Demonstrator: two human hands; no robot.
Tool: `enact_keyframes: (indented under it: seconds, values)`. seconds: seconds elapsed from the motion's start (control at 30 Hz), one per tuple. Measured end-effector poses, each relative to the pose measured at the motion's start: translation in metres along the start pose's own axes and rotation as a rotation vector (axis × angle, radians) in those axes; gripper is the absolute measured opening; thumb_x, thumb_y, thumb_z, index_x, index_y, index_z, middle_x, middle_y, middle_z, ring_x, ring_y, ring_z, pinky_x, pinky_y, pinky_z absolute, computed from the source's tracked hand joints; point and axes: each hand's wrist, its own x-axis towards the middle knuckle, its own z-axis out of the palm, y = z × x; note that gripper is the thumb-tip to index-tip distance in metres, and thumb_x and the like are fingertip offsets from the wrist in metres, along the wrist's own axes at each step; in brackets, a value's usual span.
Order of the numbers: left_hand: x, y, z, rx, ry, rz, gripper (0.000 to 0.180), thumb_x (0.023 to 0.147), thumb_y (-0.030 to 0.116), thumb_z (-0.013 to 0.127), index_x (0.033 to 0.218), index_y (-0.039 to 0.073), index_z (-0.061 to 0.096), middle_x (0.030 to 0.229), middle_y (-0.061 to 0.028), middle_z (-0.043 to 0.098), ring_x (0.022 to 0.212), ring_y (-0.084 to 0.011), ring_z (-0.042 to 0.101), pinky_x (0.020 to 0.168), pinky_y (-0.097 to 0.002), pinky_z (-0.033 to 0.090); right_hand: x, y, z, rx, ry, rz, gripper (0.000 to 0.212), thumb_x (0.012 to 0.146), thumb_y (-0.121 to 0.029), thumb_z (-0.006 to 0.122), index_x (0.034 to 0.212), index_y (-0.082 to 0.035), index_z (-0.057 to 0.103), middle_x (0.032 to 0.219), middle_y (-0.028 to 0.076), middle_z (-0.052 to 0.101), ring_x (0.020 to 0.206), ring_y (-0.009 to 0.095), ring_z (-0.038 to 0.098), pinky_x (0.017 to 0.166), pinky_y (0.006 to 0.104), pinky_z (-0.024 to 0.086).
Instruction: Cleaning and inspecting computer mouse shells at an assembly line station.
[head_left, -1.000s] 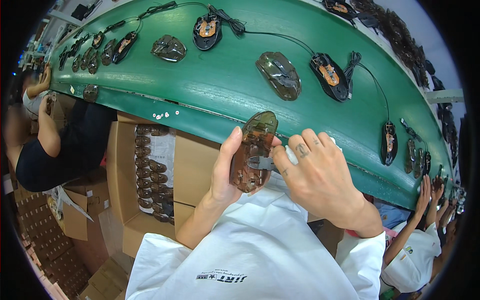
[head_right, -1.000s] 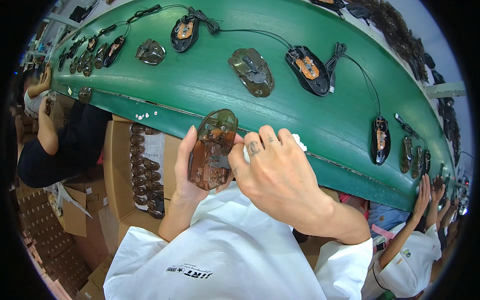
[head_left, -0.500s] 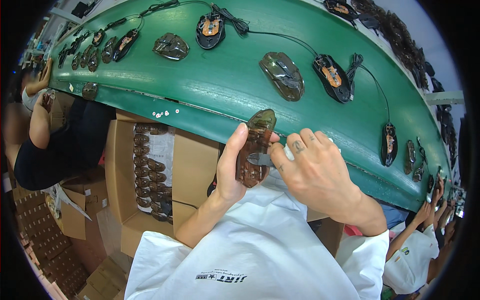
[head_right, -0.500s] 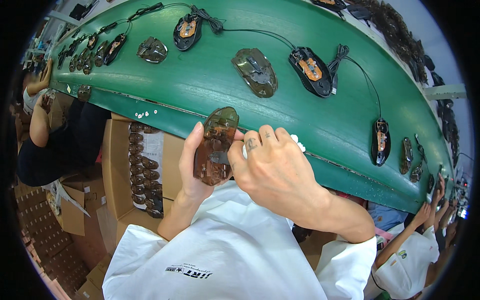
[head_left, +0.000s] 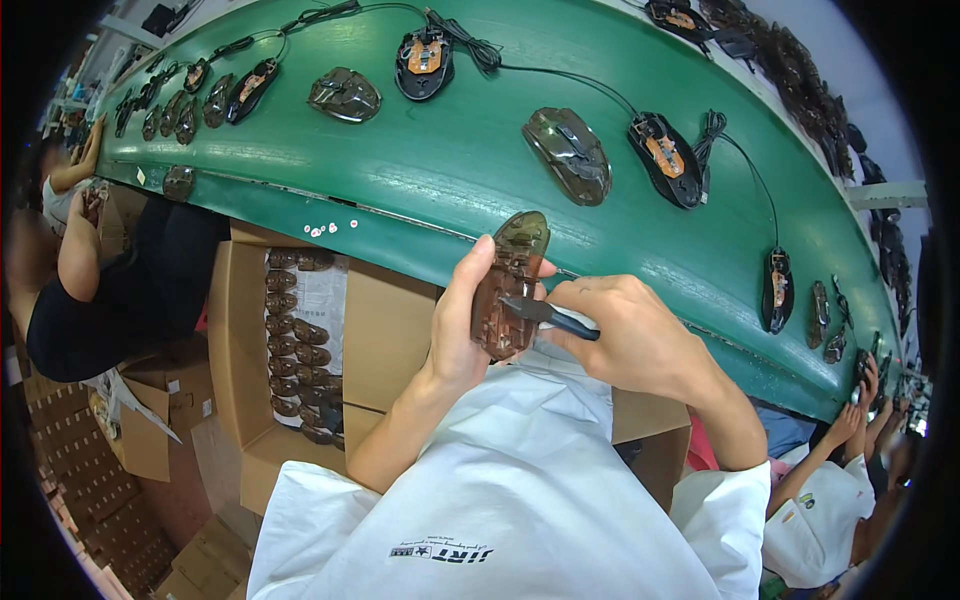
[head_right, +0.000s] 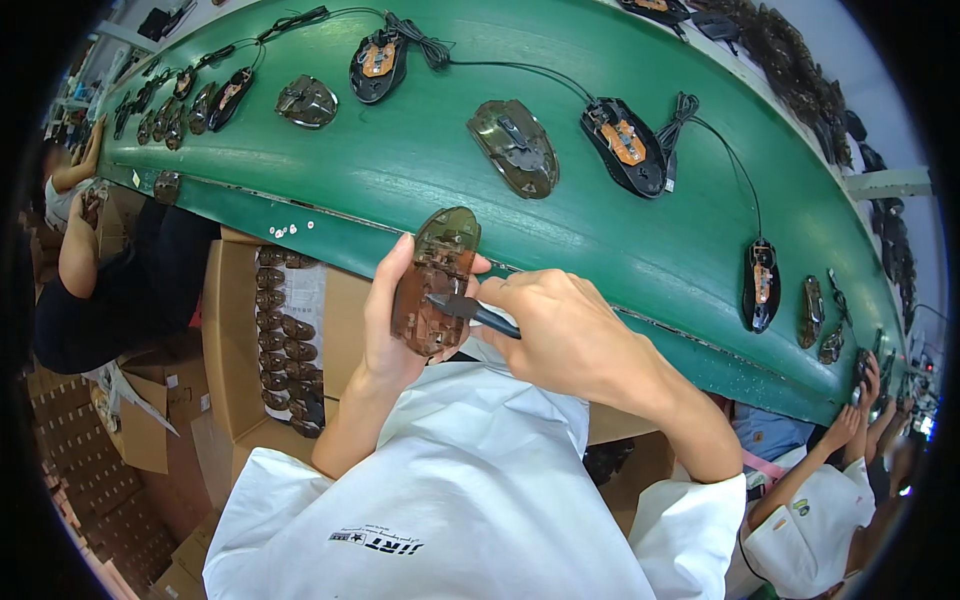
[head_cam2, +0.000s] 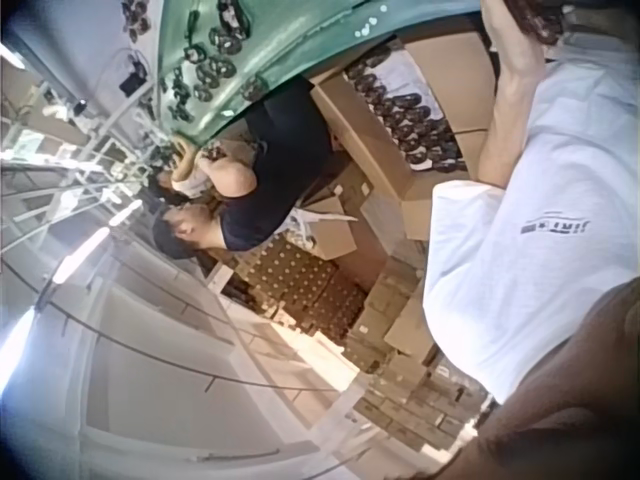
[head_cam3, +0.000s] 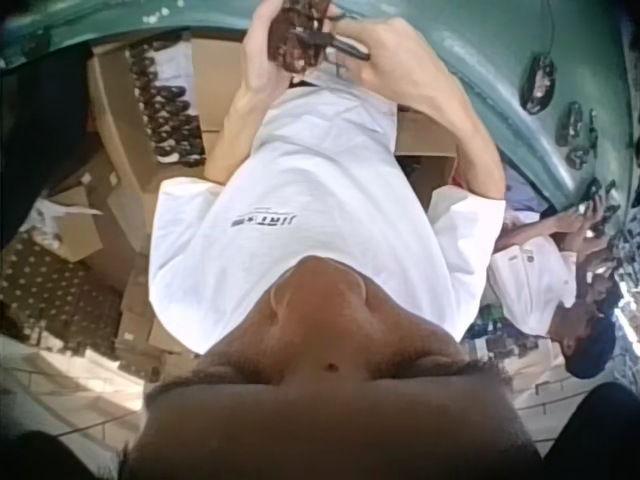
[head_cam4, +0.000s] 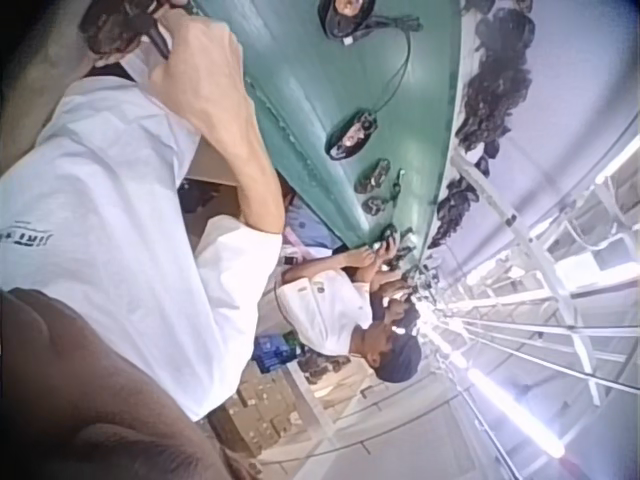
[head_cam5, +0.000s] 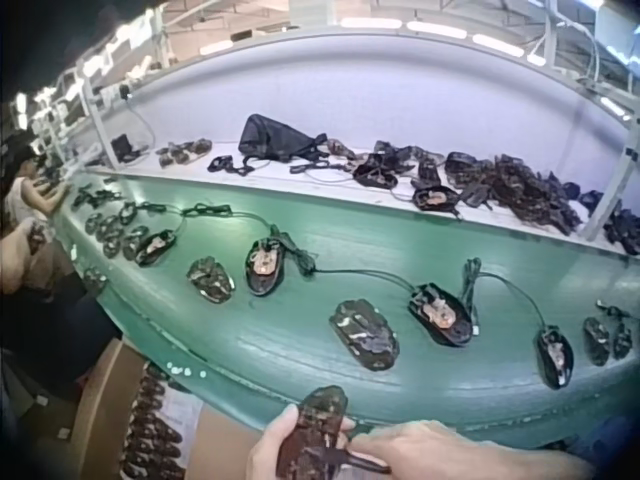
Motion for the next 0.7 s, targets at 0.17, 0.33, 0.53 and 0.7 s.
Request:
enact_keyframes:
  seconds: [0.17,0.33,0.53,0.7]
  values:
    - [-0.002,0.007,-0.008,-0.045,-0.102,-0.015,0.055,0.101,0.049,0.040,0.111,0.001,0.066,0.090,-0.0074,0.068,0.071,-0.0106,0.059,0.062,-0.0238,0.046,-0.006,-0.007,0.008,-0.447,0.273,-0.178,0.032,0.069,-0.005,0.071,0.101,-0.006,0.065,0.085,0.010,0.057,0.070,0.025,0.053,0.062,0.0354,0.043]
    - [-0.005,0.007,-0.004,-0.029,-0.013,0.024,0.053,0.103,0.045,0.039,0.112,0.000,0.066,0.100,-0.0092,0.070,0.085,-0.0129,0.062,0.076,-0.0258,0.048,0.001,-0.016,0.009,-0.718,0.309,-0.238,0.026,0.073,-0.010,0.067,0.097,0.001,0.065,0.077,0.013,0.057,0.067,0.023,0.050,0.060,0.0341,0.039]
    - [-0.007,0.005,-0.007,-0.008,-0.037,0.033,0.052,0.104,0.042,0.038,0.114,-0.001,0.066,0.107,-0.0092,0.070,0.090,-0.0136,0.063,0.080,-0.0268,0.048,0.001,-0.017,0.011,-0.859,0.287,-0.227,0.021,0.078,-0.010,0.064,0.098,-0.006,0.065,0.083,0.009,0.049,0.071,0.021,0.044,0.061,0.0326,0.035]
    - [-0.008,0.004,-0.008,0.077,-0.010,0.085,0.052,0.104,0.041,0.038,0.115,-0.001,0.066,0.106,-0.0086,0.070,0.090,-0.0137,0.063,0.081,-0.0270,0.048,0.005,-0.020,0.008,-0.875,0.285,-0.256,0.020,0.079,-0.010,0.062,0.098,-0.006,0.065,0.082,0.009,0.048,0.071,0.021,0.043,0.062,0.0332,0.036]
